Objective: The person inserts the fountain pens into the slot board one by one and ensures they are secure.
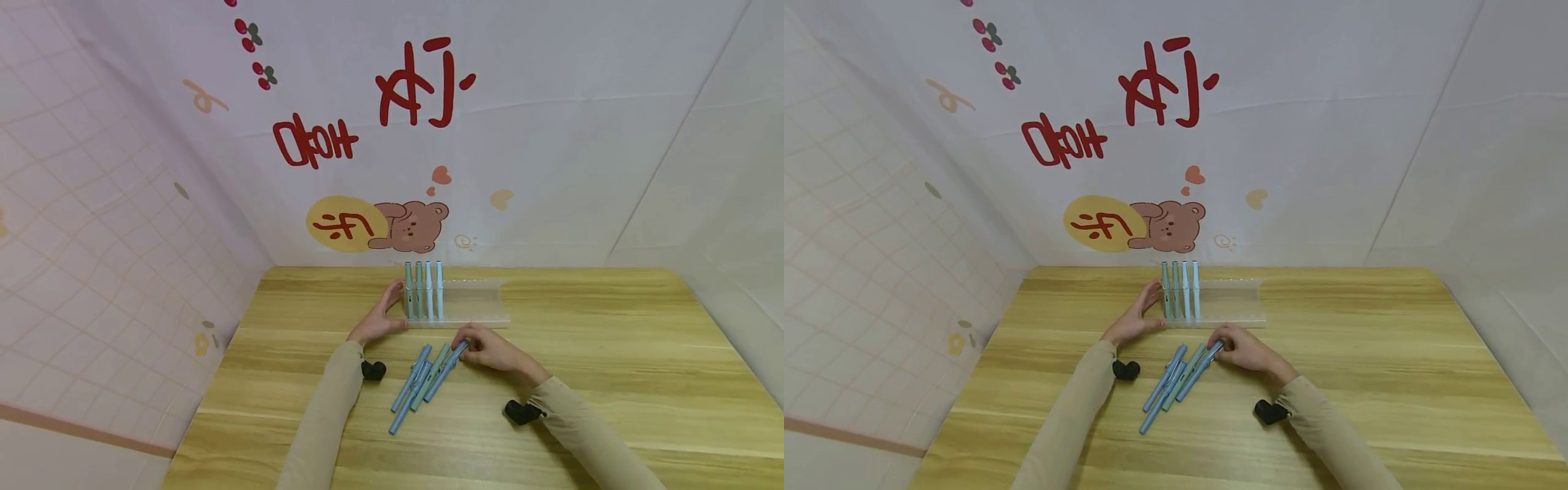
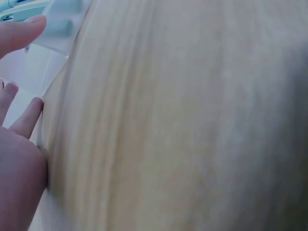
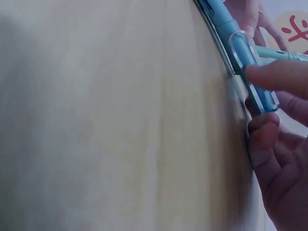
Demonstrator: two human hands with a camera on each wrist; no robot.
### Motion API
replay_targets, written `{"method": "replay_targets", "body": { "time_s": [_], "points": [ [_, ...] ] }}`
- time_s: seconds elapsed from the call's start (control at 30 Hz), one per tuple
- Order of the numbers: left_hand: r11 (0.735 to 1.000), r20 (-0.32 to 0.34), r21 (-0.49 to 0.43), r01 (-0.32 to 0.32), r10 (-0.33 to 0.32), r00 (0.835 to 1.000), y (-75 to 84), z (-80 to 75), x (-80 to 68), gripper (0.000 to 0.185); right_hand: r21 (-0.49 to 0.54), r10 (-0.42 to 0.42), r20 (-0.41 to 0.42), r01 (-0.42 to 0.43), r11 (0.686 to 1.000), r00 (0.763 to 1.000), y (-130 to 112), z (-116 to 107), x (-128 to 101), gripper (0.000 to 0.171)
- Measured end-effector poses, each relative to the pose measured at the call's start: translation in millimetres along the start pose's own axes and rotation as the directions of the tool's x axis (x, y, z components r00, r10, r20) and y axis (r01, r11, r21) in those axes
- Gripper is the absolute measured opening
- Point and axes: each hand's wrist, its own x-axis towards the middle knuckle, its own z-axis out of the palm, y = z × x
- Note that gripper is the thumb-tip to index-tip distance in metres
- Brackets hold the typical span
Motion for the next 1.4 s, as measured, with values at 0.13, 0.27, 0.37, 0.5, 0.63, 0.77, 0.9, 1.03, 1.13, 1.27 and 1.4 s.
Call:
{"method": "replay_targets", "body": {
  "time_s": [0.13, 0.27, 0.37, 0.5, 0.63, 0.77, 0.9, 1.03, 1.13, 1.27, 1.4],
  "points": [
    [1.0, 0.007, -0.006, -0.004, 0.004, 1.0, -0.1, -0.1, -0.3, 0.097, 0.164, -0.004, 0.015, 0.002, 0.986, 1.0, -1, -2, -2, 0.02],
    [1.0, 0.026, -0.006, -0.026, 0.026, 0.999, 2.8, -0.2, -1.4, 0.097, 0.303, -0.01, 0.028, 0.001, 0.953, 1.0, -1, -4, -2, 0.018],
    [0.999, 0.047, -0.034, -0.039, 0.041, 0.998, 10.4, -1.0, -3.7, 0.097, 0.372, -0.01, 0.036, -0.004, 0.928, 0.999, 0, -4, -3, 0.017],
    [0.998, 0.073, -0.062, -0.032, 0.037, 0.997, 23.7, -2.7, -8.0, 0.095, 0.407, 0.013, 0.027, -0.023, 0.913, 1.0, 2, -4, -5, 0.021],
    [0.998, 0.074, -0.044, -0.034, 0.037, 0.997, 31.2, -3.3, -11.3, 0.093, 0.465, 0.05, -0.024, -0.033, 0.885, 0.998, 2, -2, -5, 0.032],
    [0.999, 0.085, -0.023, -0.042, 0.044, 0.995, 33.2, -4.1, -12.1, 0.092, 0.522, 0.064, -0.121, 0.009, 0.853, 0.991, 1, 0, -3, 0.043],
    [0.999, 0.095, -0.017, -0.043, 0.044, 0.995, 27.5, -5.1, -9.1, 0.093, 0.502, 0.073, -0.225, 0.051, 0.864, 0.972, 0, -1, -1, 0.044],
    [0.999, 0.067, -0.002, -0.046, 0.046, 0.997, 12.6, -3.7, -4.7, 0.094, 0.417, 0.038, -0.323, 0.107, 0.903, 0.946, -3, -4, 1, 0.044],
    [0.998, 0.043, 0.026, -0.051, 0.049, 0.998, 3.9, -2.4, -2.7, 0.095, 0.366, -0.006, -0.371, 0.152, 0.918, 0.929, -5, -5, 3, 0.044],
    [0.997, 0.027, 0.04, -0.067, 0.066, 0.997, 0.2, -1.8, -2.7, 0.095, 0.34, -0.018, -0.411, 0.172, 0.924, 0.911, -6, -6, 6, 0.044],
    [0.995, 0.023, 0.052, -0.089, 0.088, 0.996, 0.3, -1.5, -3.4, 0.093, 0.327, -0.003, -0.436, 0.161, 0.931, 0.9, -9, -8, 7, 0.044]
  ]
}}
